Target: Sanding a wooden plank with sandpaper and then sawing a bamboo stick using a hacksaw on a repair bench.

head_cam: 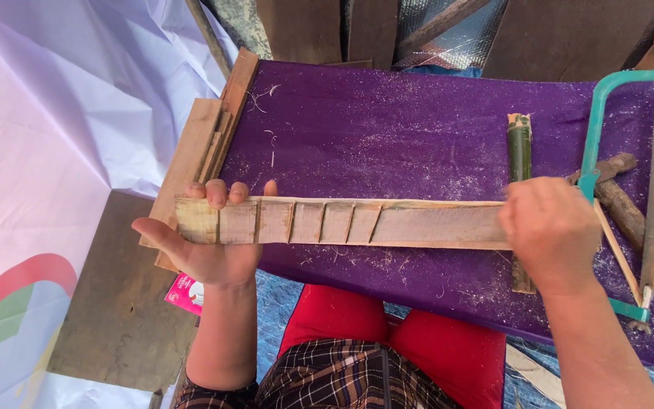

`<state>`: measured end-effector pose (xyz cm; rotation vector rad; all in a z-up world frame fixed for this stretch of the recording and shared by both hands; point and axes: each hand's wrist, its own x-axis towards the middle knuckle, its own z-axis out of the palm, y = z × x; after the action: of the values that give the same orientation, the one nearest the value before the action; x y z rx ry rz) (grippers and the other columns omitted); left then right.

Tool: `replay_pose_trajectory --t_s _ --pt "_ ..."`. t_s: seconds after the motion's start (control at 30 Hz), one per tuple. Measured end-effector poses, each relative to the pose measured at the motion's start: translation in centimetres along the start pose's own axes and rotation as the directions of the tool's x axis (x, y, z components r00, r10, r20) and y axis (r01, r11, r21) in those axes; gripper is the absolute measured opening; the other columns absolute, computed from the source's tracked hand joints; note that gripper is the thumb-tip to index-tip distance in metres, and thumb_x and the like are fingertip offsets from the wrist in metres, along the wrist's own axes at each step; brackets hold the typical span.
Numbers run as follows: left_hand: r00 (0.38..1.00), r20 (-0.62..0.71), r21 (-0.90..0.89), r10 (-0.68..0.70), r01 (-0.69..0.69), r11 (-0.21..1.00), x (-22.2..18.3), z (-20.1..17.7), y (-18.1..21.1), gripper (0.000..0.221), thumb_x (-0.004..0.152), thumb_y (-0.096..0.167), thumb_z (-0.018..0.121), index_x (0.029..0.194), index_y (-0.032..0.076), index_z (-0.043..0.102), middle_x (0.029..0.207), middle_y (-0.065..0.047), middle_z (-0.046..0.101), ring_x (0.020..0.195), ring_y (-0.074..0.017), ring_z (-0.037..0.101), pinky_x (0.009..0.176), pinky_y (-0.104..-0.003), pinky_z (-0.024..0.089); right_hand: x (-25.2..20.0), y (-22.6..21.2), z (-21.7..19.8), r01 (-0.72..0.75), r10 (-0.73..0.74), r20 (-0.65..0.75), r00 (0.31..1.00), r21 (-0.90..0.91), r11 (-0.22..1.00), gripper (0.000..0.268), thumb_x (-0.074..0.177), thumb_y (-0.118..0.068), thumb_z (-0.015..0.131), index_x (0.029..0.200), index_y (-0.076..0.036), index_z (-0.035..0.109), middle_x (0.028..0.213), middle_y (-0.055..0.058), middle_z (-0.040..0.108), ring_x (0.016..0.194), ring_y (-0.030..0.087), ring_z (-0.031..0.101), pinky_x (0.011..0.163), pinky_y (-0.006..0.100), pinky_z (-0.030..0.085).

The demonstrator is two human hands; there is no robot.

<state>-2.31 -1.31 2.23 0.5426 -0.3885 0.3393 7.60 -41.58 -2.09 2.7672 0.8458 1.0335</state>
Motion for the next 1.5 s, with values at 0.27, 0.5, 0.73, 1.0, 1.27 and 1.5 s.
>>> replay_pose_trajectory --t_s 0.27,0.5,0.73,1.0,1.27,1.5 --pt "0.999 -0.054 0.014 -0.010 0.011 1.000 0.0 0.3 0.1 0.067 0.095 0.074 0.039 0.117 0.018 0.067 0.105 0.003 0.061 0.109 -0.0164 0.060 0.120 -0.060 0.030 1.1 0.1 -0.6 -0.005 -0.026 0.097 0.995 0.299 0.954 0.009 0.100 -0.009 0.069 0.106 -0.008 0.075 0.103 0.005 0.074 0.093 0.021 0.069 0.078 0.033 0.055" --pt "1.000 -0.021 0.016 -0.009 0.009 1.000 -0.1 0.8 0.2 0.067 0.096 0.074 0.039 0.118 0.017 0.066 0.105 0.002 0.061 0.109 -0.0170 0.060 0.120 -0.060 0.030 2.9 -0.3 -2.1 0.244 -0.246 0.042 0.968 0.050 0.968 0.013 0.100 -0.013 0.074 0.090 -0.019 0.067 0.085 -0.004 0.064 0.076 0.013 0.065 0.060 0.024 0.049" --pt "1.000 0.019 0.031 0.015 -0.016 0.999 -0.1 1.3 0.2 0.071 0.096 0.075 0.035 0.118 0.017 0.069 0.104 0.002 0.059 0.106 -0.0166 0.058 0.117 -0.060 0.031 3.2 -0.4 -2.5 0.283 -0.286 0.129 0.950 0.041 0.958 0.017 0.097 -0.014 0.068 0.085 -0.020 0.058 0.078 -0.002 0.051 0.075 0.019 0.059 0.067 0.032 0.052" --pt "0.999 0.046 0.053 0.017 -0.020 0.998 -0.2 1.0 0.3 0.069 0.099 0.073 0.034 0.121 0.017 0.069 0.108 0.002 0.062 0.110 -0.0172 0.060 0.119 -0.057 0.030 1.6 -1.5 -0.7 0.161 -0.160 -0.050 0.986 0.025 0.987 0.024 0.101 -0.002 0.065 0.082 -0.012 0.055 0.075 0.004 0.045 0.065 0.022 0.049 0.058 0.033 0.042" --pt "1.000 -0.005 0.049 -0.002 0.002 0.999 -0.4 0.0 0.4 0.065 0.098 0.072 0.039 0.118 0.018 0.069 0.105 0.003 0.061 0.109 -0.0165 0.061 0.120 -0.058 0.030 -4.8 3.4 3.2 -0.223 0.232 0.108 0.967 -0.085 0.971 0.008 0.111 -0.021 0.068 0.105 -0.018 0.073 0.096 -0.001 0.064 0.083 0.017 0.062 0.056 0.029 0.046" --pt "0.992 -0.123 0.085 0.002 0.008 0.996 -0.2 -0.3 0.2 0.060 0.095 0.070 0.045 0.112 0.018 0.069 0.099 0.003 0.060 0.105 -0.0169 0.061 0.116 -0.056 0.034 -6.4 1.0 -1.0 -0.439 0.411 0.162 0.897 0.212 0.873 0.059 0.093 -0.032 0.086 0.134 0.005 0.067 0.130 0.024 0.062 0.123 0.040 0.053 0.093 0.052 0.052"
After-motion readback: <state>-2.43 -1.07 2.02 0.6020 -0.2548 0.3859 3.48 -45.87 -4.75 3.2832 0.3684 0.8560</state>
